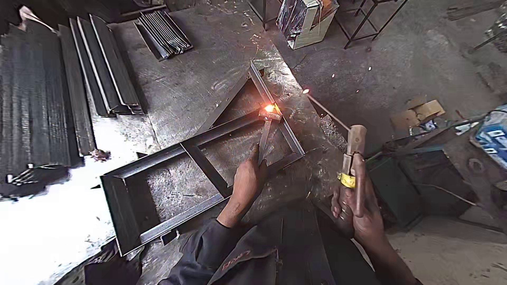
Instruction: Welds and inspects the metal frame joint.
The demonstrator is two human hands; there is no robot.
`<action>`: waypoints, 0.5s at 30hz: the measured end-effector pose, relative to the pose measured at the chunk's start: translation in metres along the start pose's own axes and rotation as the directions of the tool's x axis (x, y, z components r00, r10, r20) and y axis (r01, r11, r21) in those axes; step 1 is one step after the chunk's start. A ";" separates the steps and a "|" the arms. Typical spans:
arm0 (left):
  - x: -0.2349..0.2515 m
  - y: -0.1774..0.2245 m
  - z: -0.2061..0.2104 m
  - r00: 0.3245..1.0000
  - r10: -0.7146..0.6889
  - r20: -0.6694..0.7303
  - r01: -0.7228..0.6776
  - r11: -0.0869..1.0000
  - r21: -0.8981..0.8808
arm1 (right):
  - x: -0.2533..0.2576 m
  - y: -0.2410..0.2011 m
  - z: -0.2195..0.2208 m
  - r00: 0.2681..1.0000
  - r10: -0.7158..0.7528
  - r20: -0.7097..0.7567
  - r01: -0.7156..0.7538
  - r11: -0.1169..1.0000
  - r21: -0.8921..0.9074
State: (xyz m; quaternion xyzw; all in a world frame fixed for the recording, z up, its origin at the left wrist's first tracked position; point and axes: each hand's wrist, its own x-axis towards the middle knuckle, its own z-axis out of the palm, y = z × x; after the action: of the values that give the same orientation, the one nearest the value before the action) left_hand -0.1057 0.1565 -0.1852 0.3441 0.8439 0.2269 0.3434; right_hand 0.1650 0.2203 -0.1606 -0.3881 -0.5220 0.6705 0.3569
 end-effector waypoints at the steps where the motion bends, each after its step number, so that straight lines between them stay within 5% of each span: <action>1: 0.000 0.003 0.000 1.000 -0.025 0.013 0.024 0.999 0.044 | -0.005 0.004 -0.005 1.000 0.009 -0.011 -0.009 0.999 0.049; 6: 0.002 0.008 0.004 0.998 -0.059 -0.002 0.059 0.991 0.119 | -0.032 0.030 -0.031 0.998 0.018 -0.055 -0.011 0.991 0.135; 9: 0.005 0.009 0.007 0.997 -0.074 -0.017 0.076 0.984 0.164 | -0.045 0.042 -0.038 0.996 0.035 -0.084 -0.032 0.999 0.034; 11: -0.003 0.017 0.002 0.995 -0.098 -0.036 0.103 0.969 0.224 | -0.059 0.029 -0.035 0.983 -0.055 -0.173 0.011 0.969 -0.248; 14: -0.019 0.043 -0.036 0.978 0.006 -0.210 0.079 0.916 0.393 | -0.090 -0.032 -0.078 0.923 -0.353 -0.155 0.126 0.655 -0.745; 15: -0.026 0.039 -0.037 0.988 0.050 -0.144 0.027 0.872 0.488 | -0.122 -0.059 -0.102 0.897 -0.385 -0.216 0.034 0.548 -0.835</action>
State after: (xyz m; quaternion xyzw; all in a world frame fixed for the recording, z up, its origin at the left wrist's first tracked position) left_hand -0.1025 0.1583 -0.1258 0.4064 0.8954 0.0340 0.1789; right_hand 0.3148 0.1677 -0.1004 -0.5618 -0.7353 0.2185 0.3098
